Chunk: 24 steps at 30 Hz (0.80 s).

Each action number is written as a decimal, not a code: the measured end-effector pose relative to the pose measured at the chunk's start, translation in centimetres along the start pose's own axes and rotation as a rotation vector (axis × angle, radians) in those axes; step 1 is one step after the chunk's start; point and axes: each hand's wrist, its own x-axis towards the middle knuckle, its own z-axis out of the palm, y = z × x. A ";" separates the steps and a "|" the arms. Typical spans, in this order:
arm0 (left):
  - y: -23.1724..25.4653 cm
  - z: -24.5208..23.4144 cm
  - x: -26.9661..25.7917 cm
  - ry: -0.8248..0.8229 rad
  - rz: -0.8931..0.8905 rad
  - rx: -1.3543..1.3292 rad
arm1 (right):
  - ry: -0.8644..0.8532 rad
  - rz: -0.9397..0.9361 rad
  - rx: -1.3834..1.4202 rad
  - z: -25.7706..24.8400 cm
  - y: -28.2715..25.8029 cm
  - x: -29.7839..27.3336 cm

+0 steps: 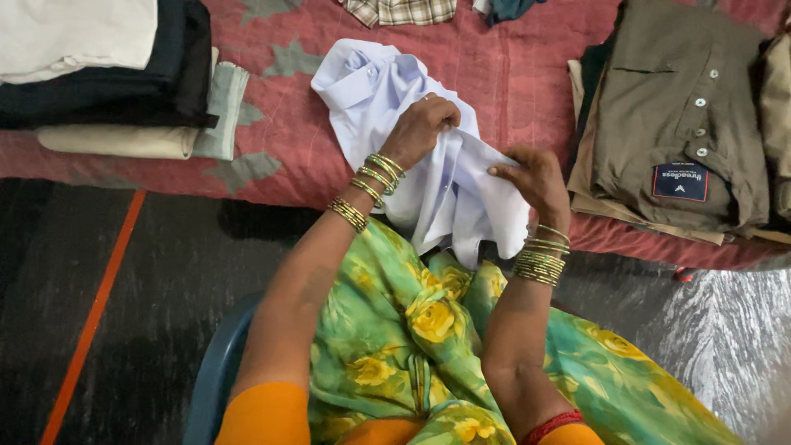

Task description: The person folds a white long-sleeved shirt on a red patterned surface. They align the collar and sleeves, fold the shirt in half, and smooth the fabric with both hands.

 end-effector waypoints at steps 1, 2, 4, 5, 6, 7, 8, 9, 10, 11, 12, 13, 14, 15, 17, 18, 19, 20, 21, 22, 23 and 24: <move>-0.1 0.2 -0.1 0.019 0.002 0.006 | 0.000 0.028 0.043 -0.3 0.2 -0.1; -0.1 0.3 -0.1 0.038 0.003 0.010 | -0.001 0.057 0.084 -0.6 0.5 -0.1; 0.0 0.6 -0.4 -0.002 -0.020 0.061 | 0.042 0.058 0.146 -0.7 0.9 -0.2; 0.2 0.7 -0.7 -0.021 -0.033 0.087 | 0.062 0.058 0.176 -0.7 1.0 -0.3; 0.6 0.7 -0.9 0.008 -0.005 0.133 | 0.062 0.071 0.194 -0.6 1.1 -0.2; 1.1 0.7 -1.2 0.038 0.023 0.180 | 0.062 0.084 0.212 -0.6 1.0 -0.3; 1.7 0.7 -1.7 0.067 0.052 0.228 | 0.062 0.096 0.233 -0.5 1.0 -0.3; 2.4 0.7 -2.4 0.175 0.048 0.238 | 0.050 0.079 0.246 -0.5 1.0 -0.3; 3.4 1.0 -3.5 0.283 0.045 0.246 | 0.037 0.064 0.258 -0.6 1.0 -0.4; 4.4 1.4 -4.9 0.392 0.042 0.253 | 0.025 0.048 0.271 -0.7 1.0 -0.5; 5.5 2.0 -6.4 0.421 -0.044 0.244 | 0.022 0.045 0.271 -0.9 1.1 -0.6; 6.5 2.7 -7.7 0.448 -0.131 0.234 | 0.018 0.041 0.271 -1.0 1.1 -0.6; 7.3 3.4 -9.2 0.412 -0.230 0.151 | 0.014 0.039 0.270 -1.1 1.2 -0.7; 7.8 4.2 -10.1 0.373 -0.329 0.068 | 0.010 0.049 0.324 -1.1 1.2 -0.8; 7.9 5.5 -11.3 0.329 -0.350 0.031 | 0.000 0.067 0.432 -0.9 1.3 -0.9; 7.8 6.2 -11.6 0.308 -0.358 0.013 | -0.002 0.073 0.421 -0.8 1.3 -0.9; 7.6 6.7 -11.7 0.319 -0.380 0.025 | -0.004 0.080 0.409 -0.7 1.2 -0.9; 7.2 7.3 -11.4 0.330 -0.398 0.036 | -0.001 0.084 0.396 -0.7 1.0 -1.0; 6.9 7.7 -11.1 0.341 -0.416 0.046 | -0.019 0.089 0.410 -0.7 0.9 -1.0; 6.5 8.2 -10.8 0.320 -0.431 0.068 | -0.033 0.094 0.422 -0.7 0.8 -1.2; 6.2 8.6 -10.4 0.298 -0.446 0.090 | -0.048 0.098 0.434 -0.8 0.7 -1.3; 6.0 9.0 -10.2 0.276 -0.462 0.112 | -0.072 0.099 0.445 -0.8 0.7 -1.5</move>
